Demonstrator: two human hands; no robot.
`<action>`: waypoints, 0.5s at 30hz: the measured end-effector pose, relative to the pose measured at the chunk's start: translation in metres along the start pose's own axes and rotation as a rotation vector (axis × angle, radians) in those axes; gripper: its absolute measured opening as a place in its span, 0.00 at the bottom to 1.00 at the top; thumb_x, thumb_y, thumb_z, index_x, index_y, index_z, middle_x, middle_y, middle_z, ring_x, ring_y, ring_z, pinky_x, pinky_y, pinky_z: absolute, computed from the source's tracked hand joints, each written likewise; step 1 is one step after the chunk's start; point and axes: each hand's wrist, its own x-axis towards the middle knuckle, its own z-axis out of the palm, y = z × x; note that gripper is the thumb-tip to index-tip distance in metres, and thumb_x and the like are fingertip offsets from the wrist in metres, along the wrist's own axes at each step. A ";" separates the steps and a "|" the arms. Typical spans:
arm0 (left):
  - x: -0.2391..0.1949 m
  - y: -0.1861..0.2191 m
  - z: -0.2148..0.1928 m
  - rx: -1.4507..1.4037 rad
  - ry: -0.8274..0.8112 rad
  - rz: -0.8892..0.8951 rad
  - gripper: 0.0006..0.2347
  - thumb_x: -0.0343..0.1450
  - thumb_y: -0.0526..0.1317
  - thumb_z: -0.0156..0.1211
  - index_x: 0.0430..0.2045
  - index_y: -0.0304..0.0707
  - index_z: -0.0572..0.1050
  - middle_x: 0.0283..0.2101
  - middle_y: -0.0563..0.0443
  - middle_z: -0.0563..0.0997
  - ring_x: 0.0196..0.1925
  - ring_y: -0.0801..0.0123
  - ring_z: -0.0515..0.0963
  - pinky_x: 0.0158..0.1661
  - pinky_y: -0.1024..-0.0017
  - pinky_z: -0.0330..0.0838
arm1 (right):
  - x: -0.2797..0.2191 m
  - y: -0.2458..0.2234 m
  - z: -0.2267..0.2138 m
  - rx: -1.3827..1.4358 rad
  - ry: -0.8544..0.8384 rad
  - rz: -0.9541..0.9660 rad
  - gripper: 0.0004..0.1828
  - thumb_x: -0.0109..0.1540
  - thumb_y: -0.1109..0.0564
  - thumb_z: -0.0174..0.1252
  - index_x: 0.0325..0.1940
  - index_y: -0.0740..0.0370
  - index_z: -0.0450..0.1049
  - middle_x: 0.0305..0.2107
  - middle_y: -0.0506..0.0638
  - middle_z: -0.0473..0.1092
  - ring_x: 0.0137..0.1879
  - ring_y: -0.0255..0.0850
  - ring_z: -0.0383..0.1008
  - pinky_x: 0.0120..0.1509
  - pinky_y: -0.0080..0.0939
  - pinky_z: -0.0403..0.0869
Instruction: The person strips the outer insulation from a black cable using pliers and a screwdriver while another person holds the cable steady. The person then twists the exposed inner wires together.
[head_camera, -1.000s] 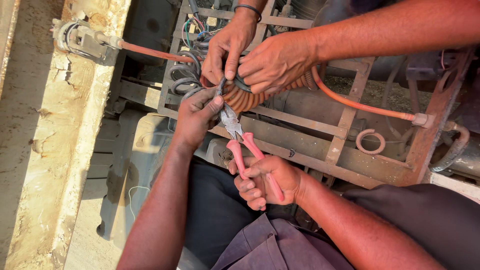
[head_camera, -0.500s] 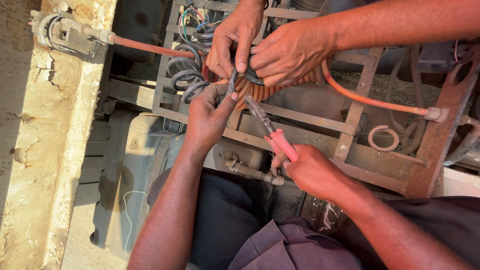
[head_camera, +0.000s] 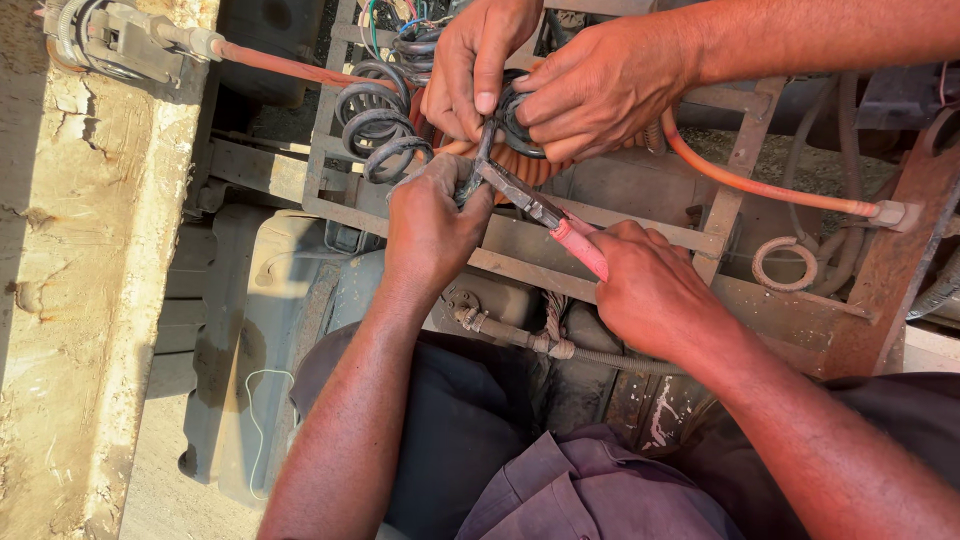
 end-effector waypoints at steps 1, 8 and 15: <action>0.002 -0.001 -0.002 -0.018 -0.012 0.017 0.11 0.68 0.39 0.65 0.38 0.30 0.79 0.31 0.37 0.83 0.36 0.52 0.86 0.39 0.61 0.76 | 0.001 0.000 -0.002 -0.024 0.022 -0.013 0.26 0.56 0.67 0.50 0.58 0.60 0.73 0.47 0.61 0.70 0.57 0.59 0.69 0.58 0.61 0.64; 0.007 -0.011 -0.017 -0.111 -0.146 0.048 0.12 0.69 0.42 0.69 0.32 0.28 0.78 0.31 0.42 0.80 0.33 0.64 0.79 0.37 0.65 0.74 | 0.009 0.006 -0.013 0.155 -0.047 -0.081 0.24 0.55 0.69 0.47 0.53 0.59 0.74 0.48 0.60 0.70 0.56 0.59 0.71 0.58 0.56 0.68; 0.008 -0.015 -0.021 -0.104 -0.169 0.079 0.13 0.69 0.43 0.69 0.36 0.29 0.80 0.32 0.44 0.81 0.34 0.65 0.81 0.38 0.64 0.74 | 0.013 0.006 -0.015 0.125 -0.037 -0.107 0.24 0.54 0.68 0.48 0.53 0.60 0.73 0.46 0.60 0.72 0.54 0.60 0.72 0.57 0.57 0.69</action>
